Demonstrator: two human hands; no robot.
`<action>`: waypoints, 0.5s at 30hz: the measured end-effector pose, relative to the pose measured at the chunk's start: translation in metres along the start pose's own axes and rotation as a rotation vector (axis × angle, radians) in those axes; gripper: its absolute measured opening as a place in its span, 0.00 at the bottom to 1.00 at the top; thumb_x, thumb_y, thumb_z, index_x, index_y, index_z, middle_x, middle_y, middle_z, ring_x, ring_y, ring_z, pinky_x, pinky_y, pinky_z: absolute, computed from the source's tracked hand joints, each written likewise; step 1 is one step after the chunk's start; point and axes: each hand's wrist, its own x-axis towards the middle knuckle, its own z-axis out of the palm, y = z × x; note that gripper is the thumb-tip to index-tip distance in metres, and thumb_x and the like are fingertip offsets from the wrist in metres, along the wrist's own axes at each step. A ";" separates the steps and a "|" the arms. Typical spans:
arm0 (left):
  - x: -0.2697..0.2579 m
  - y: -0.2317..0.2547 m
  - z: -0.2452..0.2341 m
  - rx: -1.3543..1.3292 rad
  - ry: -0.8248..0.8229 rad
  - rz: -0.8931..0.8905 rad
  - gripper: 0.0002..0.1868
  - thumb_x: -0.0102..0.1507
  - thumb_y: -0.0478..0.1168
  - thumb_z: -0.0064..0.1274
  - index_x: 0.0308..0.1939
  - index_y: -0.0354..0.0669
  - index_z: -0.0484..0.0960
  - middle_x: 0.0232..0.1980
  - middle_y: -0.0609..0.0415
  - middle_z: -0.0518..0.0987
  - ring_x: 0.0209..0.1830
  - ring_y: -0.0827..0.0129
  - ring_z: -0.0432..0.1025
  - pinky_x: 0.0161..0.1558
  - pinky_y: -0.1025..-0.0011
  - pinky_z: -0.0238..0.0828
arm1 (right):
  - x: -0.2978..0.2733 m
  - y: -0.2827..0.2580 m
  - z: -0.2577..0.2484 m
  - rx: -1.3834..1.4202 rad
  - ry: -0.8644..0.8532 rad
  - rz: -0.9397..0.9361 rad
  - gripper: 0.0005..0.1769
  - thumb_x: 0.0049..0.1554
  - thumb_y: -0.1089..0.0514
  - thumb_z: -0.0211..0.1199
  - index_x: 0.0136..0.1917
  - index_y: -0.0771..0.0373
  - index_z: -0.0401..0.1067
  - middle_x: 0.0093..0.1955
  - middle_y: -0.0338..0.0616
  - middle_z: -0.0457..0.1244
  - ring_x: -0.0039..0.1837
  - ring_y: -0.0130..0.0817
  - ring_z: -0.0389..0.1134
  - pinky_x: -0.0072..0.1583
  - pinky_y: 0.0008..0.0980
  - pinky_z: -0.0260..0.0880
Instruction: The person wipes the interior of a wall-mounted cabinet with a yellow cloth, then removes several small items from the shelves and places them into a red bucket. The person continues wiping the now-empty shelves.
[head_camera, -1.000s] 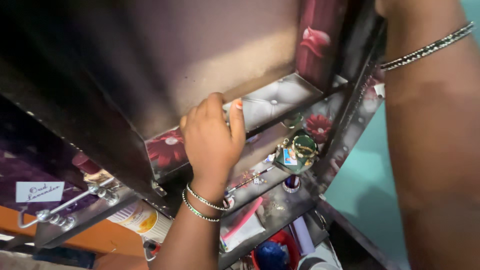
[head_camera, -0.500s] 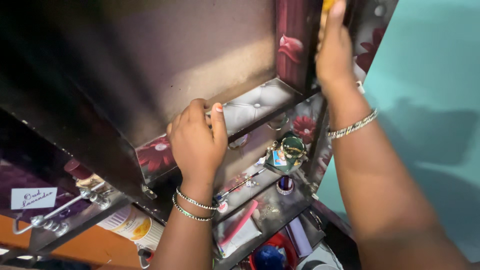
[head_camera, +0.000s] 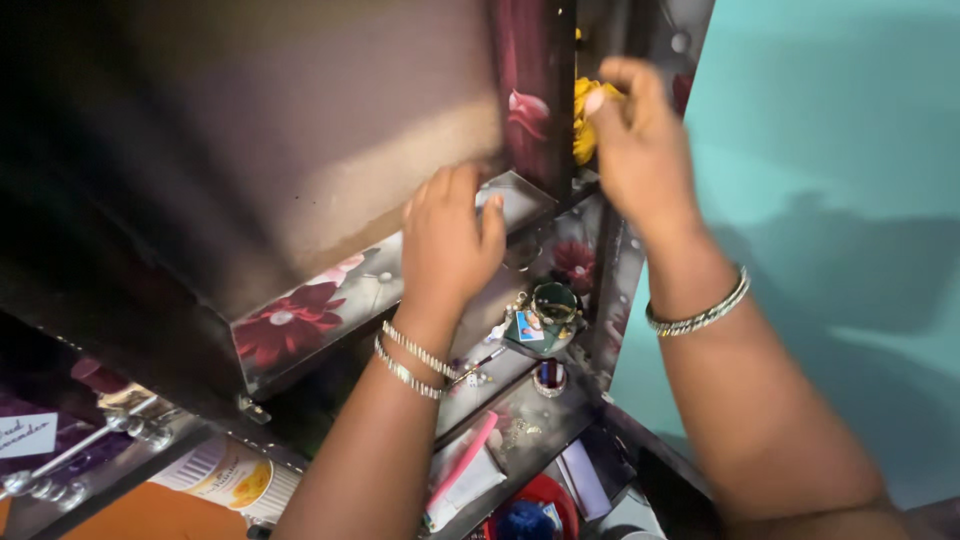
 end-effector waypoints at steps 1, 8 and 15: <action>0.008 -0.001 0.008 -0.107 -0.004 -0.015 0.15 0.64 0.41 0.52 0.53 0.38 0.78 0.50 0.42 0.79 0.53 0.47 0.72 0.57 0.52 0.66 | 0.011 -0.006 -0.004 0.035 0.005 -0.131 0.20 0.71 0.51 0.59 0.69 0.65 0.65 0.59 0.46 0.67 0.61 0.33 0.69 0.65 0.35 0.70; 0.022 0.000 0.026 -0.207 -0.027 -0.083 0.13 0.64 0.40 0.52 0.50 0.39 0.78 0.46 0.43 0.80 0.49 0.48 0.74 0.55 0.53 0.68 | 0.069 0.010 0.024 0.414 -0.278 -0.029 0.44 0.72 0.32 0.42 0.84 0.68 0.44 0.87 0.51 0.42 0.87 0.37 0.39 0.82 0.35 0.38; 0.003 0.015 0.035 -0.210 -0.017 0.043 0.11 0.59 0.37 0.55 0.45 0.39 0.80 0.44 0.42 0.80 0.48 0.46 0.74 0.52 0.53 0.70 | 0.053 0.038 0.028 0.173 -0.336 0.281 0.57 0.61 0.21 0.39 0.80 0.72 0.50 0.83 0.56 0.48 0.84 0.41 0.46 0.79 0.35 0.43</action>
